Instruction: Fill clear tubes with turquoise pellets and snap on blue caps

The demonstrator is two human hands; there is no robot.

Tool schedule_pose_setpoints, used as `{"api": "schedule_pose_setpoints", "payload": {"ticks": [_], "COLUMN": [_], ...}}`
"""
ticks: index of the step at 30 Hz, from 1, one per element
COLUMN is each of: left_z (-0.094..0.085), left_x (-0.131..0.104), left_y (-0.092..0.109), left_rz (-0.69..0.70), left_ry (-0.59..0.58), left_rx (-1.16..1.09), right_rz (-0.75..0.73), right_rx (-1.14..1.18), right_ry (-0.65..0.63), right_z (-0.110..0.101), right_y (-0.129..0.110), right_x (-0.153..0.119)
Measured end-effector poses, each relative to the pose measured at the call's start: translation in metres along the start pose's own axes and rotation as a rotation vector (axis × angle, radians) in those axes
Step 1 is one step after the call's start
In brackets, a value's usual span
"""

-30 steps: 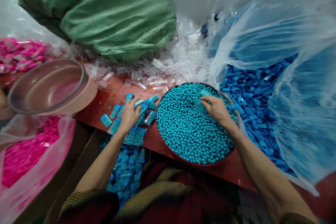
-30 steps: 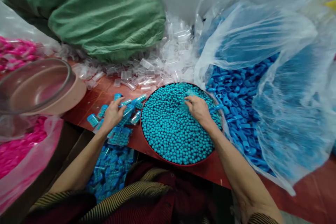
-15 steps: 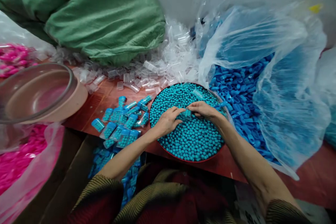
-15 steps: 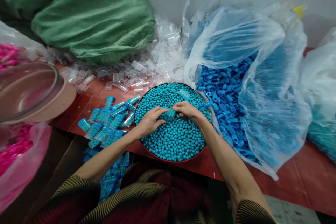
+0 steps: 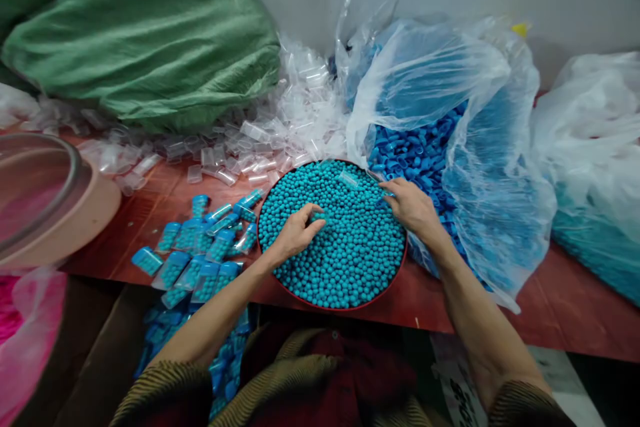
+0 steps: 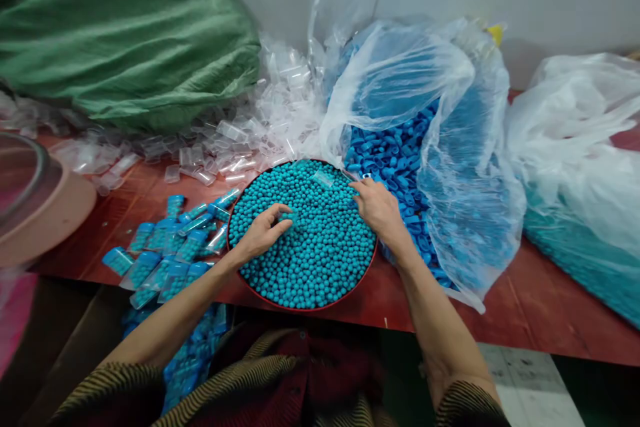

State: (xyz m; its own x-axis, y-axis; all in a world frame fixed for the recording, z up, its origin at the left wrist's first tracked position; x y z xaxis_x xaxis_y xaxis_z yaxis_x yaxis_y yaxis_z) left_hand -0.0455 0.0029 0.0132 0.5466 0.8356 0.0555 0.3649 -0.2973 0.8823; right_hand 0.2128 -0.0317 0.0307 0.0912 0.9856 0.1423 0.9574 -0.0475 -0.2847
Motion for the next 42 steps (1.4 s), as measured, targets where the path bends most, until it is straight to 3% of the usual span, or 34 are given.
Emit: {"api": "schedule_pose_setpoints", "payload": {"ticks": [3, 5, 9, 12, 15, 18, 20, 23, 27, 37, 42], "left_z": [0.001, 0.003, 0.007, 0.011, 0.014, 0.015, 0.014, 0.015, 0.015, 0.016, 0.021], "left_x": [0.002, 0.003, 0.005, 0.007, 0.008, 0.006, 0.004, 0.002, -0.001, -0.005, -0.006], "left_y": [-0.002, -0.003, -0.004, -0.004, -0.006, -0.007, -0.006, -0.001, 0.007, 0.014, 0.013], "left_rz": [-0.038, -0.056, -0.042, -0.036, -0.095, -0.170, -0.188, -0.174, -0.174, -0.177, -0.185], "left_ry": [-0.016, -0.035, -0.067, -0.084, -0.078, -0.108, -0.143, -0.155, -0.114, -0.034, -0.057], "left_rx": [-0.066, -0.098, -0.149, -0.194, -0.326, -0.484, -0.521, -0.519, -0.559, -0.647, -0.601], "right_rz": [-0.062, -0.076, -0.101, -0.120, -0.301, -0.430, -0.413, -0.250, -0.058, -0.266, -0.261], "right_rx": [-0.250, -0.320, -0.285, -0.149, -0.021, 0.157, 0.332, 0.549, 0.603, 0.634, 0.781], "right_ry": [-0.134, -0.154, -0.010, 0.011, -0.010, -0.017, -0.031, -0.009, 0.107, 0.078, -0.011], "right_z": [-0.002, 0.001, 0.007, 0.014, 0.024, 0.033, 0.036, 0.039, 0.039, 0.030, 0.033], "right_y": [0.020, 0.019, -0.011, -0.043, -0.069, -0.078, -0.078, -0.076, -0.083, -0.078, -0.073], "right_x": [0.001, 0.002, 0.002, 0.000, -0.007, -0.015, -0.018, -0.021, -0.027, -0.029, -0.030]}}
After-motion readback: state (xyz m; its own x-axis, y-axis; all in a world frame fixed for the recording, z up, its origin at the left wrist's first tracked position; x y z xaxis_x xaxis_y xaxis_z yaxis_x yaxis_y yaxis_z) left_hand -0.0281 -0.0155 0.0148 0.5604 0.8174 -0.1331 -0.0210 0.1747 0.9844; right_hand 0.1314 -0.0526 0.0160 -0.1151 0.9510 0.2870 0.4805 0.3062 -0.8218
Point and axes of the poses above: each hand's wrist, its own x-axis towards the middle knuckle, its own z-axis out of the palm, y = z × x, the point moved 1 cm from there along x, towards the middle knuckle, and after that the axes turned 4 degrees about z, right-handed, at the moved point
